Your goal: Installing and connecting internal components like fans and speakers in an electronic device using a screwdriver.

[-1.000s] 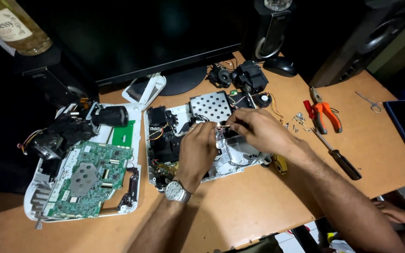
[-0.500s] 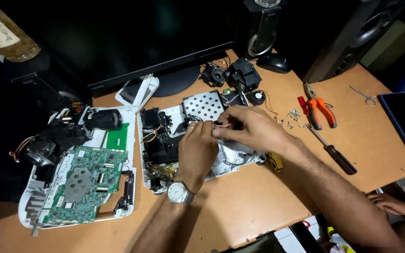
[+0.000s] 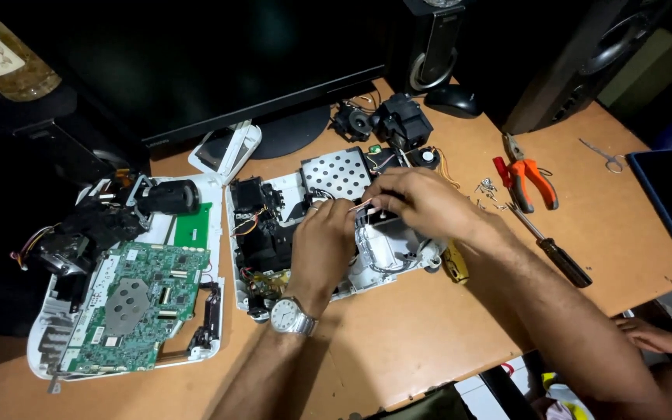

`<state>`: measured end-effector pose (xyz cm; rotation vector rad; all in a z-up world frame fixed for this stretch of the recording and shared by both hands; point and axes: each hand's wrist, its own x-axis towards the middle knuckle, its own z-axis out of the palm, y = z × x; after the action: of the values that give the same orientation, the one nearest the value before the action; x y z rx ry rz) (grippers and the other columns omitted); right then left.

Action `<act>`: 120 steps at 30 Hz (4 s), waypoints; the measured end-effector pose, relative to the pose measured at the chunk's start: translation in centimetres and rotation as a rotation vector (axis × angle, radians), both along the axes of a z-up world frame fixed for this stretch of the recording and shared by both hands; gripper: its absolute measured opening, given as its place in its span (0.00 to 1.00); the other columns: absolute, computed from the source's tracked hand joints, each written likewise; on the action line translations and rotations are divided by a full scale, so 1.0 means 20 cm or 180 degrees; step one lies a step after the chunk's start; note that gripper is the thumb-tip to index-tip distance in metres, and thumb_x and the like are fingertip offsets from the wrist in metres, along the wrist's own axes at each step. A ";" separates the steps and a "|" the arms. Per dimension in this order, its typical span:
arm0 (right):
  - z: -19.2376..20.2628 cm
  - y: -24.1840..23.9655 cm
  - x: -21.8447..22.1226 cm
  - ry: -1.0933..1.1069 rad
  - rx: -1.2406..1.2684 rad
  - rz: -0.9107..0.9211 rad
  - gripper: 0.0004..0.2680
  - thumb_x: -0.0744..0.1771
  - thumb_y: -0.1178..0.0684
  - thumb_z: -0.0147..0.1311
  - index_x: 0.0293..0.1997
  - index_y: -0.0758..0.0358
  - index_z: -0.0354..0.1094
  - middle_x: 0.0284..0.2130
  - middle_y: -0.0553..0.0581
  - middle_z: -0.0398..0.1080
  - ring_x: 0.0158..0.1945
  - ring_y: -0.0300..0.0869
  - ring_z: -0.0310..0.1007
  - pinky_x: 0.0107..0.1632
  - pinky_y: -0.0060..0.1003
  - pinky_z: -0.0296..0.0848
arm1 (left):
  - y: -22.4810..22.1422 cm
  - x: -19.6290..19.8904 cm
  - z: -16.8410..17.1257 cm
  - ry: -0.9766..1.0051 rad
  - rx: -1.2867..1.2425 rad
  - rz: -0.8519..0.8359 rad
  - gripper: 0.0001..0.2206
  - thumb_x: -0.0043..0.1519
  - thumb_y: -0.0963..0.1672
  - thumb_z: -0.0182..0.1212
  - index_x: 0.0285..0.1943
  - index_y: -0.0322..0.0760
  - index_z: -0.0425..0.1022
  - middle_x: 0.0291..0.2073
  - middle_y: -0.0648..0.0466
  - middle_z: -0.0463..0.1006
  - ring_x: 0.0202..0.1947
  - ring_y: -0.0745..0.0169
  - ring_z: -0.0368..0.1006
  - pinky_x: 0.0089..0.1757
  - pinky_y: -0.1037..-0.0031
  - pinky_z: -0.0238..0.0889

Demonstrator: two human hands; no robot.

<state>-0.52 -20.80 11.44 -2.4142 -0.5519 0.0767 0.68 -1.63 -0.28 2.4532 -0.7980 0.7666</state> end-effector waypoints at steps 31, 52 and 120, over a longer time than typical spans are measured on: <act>-0.06 -0.25 0.19 -0.0583 -0.0209 0.0466 0.06 0.69 0.52 0.56 0.40 0.62 0.75 0.32 0.59 0.73 0.40 0.55 0.78 0.46 0.50 0.75 | -0.11 -0.04 0.10 -0.0589 0.0091 0.0010 0.07 0.62 0.36 0.61 0.45 0.34 0.83 0.30 0.55 0.72 0.34 0.60 0.71 0.32 0.76 0.64; -0.39 -0.41 0.16 -0.1171 -0.0915 0.0664 0.14 0.67 0.52 0.47 0.58 0.54 0.72 0.52 0.54 0.70 0.54 0.48 0.73 0.51 0.45 0.71 | -0.24 -0.04 -0.09 -0.0286 0.0512 0.0497 0.10 0.55 0.44 0.58 0.41 0.38 0.82 0.44 0.50 0.76 0.53 0.47 0.70 0.54 0.62 0.65; -0.35 0.11 -0.08 -0.2298 0.0881 -0.0466 0.07 0.69 0.60 0.63 0.31 0.67 0.71 0.33 0.56 0.75 0.47 0.48 0.67 0.51 0.41 0.65 | 1.11 0.61 0.60 0.1663 0.3980 0.0649 0.26 0.55 0.52 0.70 0.59 0.40 0.74 0.50 0.42 0.79 0.57 0.48 0.73 0.70 0.48 0.42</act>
<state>-2.16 -18.69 4.39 -2.1523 -0.6396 -0.9016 12.93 20.53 11.76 3.5716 -0.9669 -0.5693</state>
